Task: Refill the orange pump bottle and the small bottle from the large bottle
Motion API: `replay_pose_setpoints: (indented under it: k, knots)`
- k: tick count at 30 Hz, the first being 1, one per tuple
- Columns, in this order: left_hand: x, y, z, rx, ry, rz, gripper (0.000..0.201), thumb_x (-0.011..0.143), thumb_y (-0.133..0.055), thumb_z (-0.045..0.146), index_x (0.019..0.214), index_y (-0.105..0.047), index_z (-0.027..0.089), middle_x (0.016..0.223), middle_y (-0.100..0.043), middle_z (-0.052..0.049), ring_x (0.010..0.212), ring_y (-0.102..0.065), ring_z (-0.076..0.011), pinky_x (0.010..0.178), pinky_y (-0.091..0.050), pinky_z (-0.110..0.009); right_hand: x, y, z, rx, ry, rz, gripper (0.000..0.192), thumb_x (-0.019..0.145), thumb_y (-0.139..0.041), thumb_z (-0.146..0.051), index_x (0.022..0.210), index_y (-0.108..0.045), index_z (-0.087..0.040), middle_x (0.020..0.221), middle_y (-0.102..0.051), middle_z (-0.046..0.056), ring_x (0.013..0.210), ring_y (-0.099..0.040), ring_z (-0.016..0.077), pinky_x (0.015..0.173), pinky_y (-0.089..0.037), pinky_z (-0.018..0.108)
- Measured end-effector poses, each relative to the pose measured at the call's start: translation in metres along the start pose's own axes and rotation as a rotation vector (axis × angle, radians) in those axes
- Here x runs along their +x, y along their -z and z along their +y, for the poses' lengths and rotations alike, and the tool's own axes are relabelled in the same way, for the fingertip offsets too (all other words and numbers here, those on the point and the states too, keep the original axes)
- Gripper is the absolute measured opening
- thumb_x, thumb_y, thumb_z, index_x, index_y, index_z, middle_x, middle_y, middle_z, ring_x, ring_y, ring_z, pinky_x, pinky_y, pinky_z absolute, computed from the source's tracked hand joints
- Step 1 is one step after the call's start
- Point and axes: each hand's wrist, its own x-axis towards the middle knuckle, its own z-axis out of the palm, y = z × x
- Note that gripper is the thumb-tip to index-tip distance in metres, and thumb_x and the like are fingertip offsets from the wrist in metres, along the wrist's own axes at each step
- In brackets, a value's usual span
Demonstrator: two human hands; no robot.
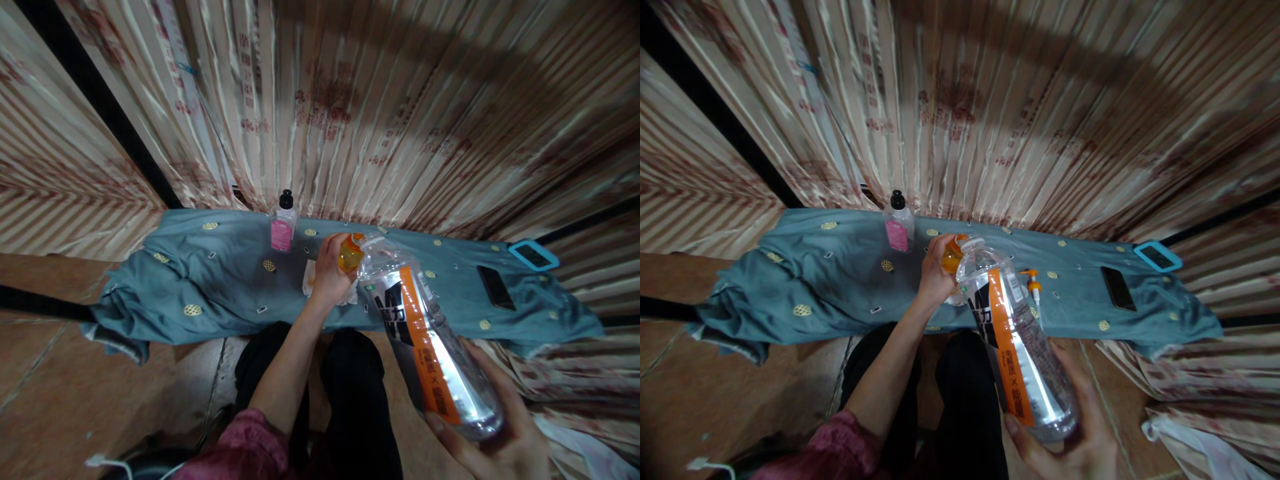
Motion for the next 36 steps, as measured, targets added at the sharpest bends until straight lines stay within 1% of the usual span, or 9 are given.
replay_pose_setpoints:
  k: [6, 11, 14, 18, 24, 28, 31, 34, 36]
  knots:
    - [0.0003, 0.0012, 0.0006, -0.002, 0.005, -0.01, 0.057, 0.069, -0.075, 0.009, 0.12, -0.054, 0.023, 0.121, -0.067, -0.008, 0.112, -0.066, -0.0251, 0.099, -0.055, -0.042, 0.0, 0.0, -0.0042, 0.016, -0.048, 0.006, 0.076, 0.074, -0.075, -0.063, 0.139, -0.056, -0.028, 0.142, -0.061, 0.007, 0.131, -0.058, 0.0343, 0.105, -0.051, 0.05]
    - [0.0002, 0.0017, 0.0005, -0.004, 0.004, -0.016, 0.058, 0.069, -0.077, 0.011, 0.12, -0.055, 0.025, 0.122, -0.067, -0.008, 0.113, -0.065, -0.0261, 0.1, -0.055, -0.042, 0.0004, 0.0011, -0.0005, -0.019, -0.021, -0.005, 0.076, 0.074, -0.075, -0.063, 0.139, -0.056, -0.028, 0.141, -0.062, 0.007, 0.131, -0.059, 0.0348, 0.106, -0.05, 0.05]
    - [0.0002, 0.0013, 0.0002, -0.006, -0.008, -0.001, 0.056, 0.069, -0.077, 0.013, 0.12, -0.055, 0.024, 0.119, -0.067, -0.008, 0.111, -0.066, -0.0266, 0.098, -0.056, -0.042, 0.0003, 0.0012, 0.0008, -0.016, 0.001, -0.001, 0.076, 0.075, -0.075, -0.063, 0.139, -0.056, -0.028, 0.14, -0.063, 0.007, 0.13, -0.059, 0.0344, 0.107, -0.049, 0.05]
    - [0.0004, 0.0007, 0.0002, 0.008, 0.0, -0.011, 0.055, 0.071, -0.076, 0.013, 0.121, -0.055, 0.023, 0.12, -0.067, -0.008, 0.112, -0.066, -0.026, 0.099, -0.055, -0.042, 0.0, 0.0012, 0.0005, -0.004, 0.008, -0.001, 0.075, 0.075, -0.075, -0.062, 0.139, -0.056, -0.028, 0.139, -0.063, 0.007, 0.128, -0.06, 0.0342, 0.105, -0.05, 0.049]
    - [-0.0005, -0.001, -0.0011, 0.008, 0.003, 0.008, 0.057, 0.07, -0.077, 0.011, 0.121, -0.054, 0.024, 0.121, -0.067, -0.008, 0.112, -0.066, -0.0256, 0.099, -0.054, -0.042, 0.0015, 0.0019, 0.0009, -0.012, 0.014, -0.008, 0.075, 0.076, -0.074, -0.062, 0.14, -0.055, -0.028, 0.141, -0.061, 0.008, 0.131, -0.057, 0.0362, 0.104, -0.049, 0.052]
    - [-0.0008, -0.0007, -0.0012, 0.003, -0.009, 0.011, 0.058, 0.069, -0.077, 0.011, 0.121, -0.054, 0.024, 0.12, -0.067, -0.008, 0.111, -0.066, -0.0257, 0.098, -0.055, -0.042, 0.0019, 0.0026, 0.0002, -0.028, 0.032, -0.009, 0.076, 0.076, -0.073, -0.064, 0.14, -0.055, -0.028, 0.14, -0.062, 0.007, 0.128, -0.06, 0.0351, 0.102, -0.052, 0.05]
    - [-0.0002, 0.0005, -0.0002, -0.004, -0.012, 0.005, 0.056, 0.07, -0.077, 0.011, 0.12, -0.054, 0.023, 0.12, -0.067, -0.008, 0.111, -0.066, -0.0257, 0.098, -0.055, -0.041, 0.001, 0.0025, -0.0017, -0.017, 0.005, -0.009, 0.076, 0.075, -0.074, -0.064, 0.14, -0.056, -0.028, 0.142, -0.061, 0.007, 0.129, -0.06, 0.0342, 0.101, -0.054, 0.048]
    - [0.0004, 0.0014, 0.0007, -0.004, -0.001, -0.006, 0.055, 0.071, -0.077, 0.012, 0.12, -0.055, 0.024, 0.12, -0.067, -0.008, 0.112, -0.066, -0.0257, 0.099, -0.055, -0.041, 0.0001, 0.0013, -0.0031, -0.007, -0.02, 0.002, 0.077, 0.074, -0.075, -0.064, 0.14, -0.056, -0.028, 0.14, -0.063, 0.007, 0.129, -0.06, 0.0337, 0.105, -0.051, 0.049]
    - [0.0006, 0.0017, 0.001, -0.005, 0.001, -0.007, 0.055, 0.071, -0.077, 0.013, 0.121, -0.055, 0.024, 0.12, -0.067, -0.008, 0.112, -0.066, -0.0255, 0.099, -0.055, -0.042, 0.0, 0.0002, -0.0034, 0.0, -0.02, 0.004, 0.076, 0.074, -0.075, -0.063, 0.139, -0.056, -0.028, 0.139, -0.063, 0.006, 0.128, -0.06, 0.0332, 0.104, -0.052, 0.049]
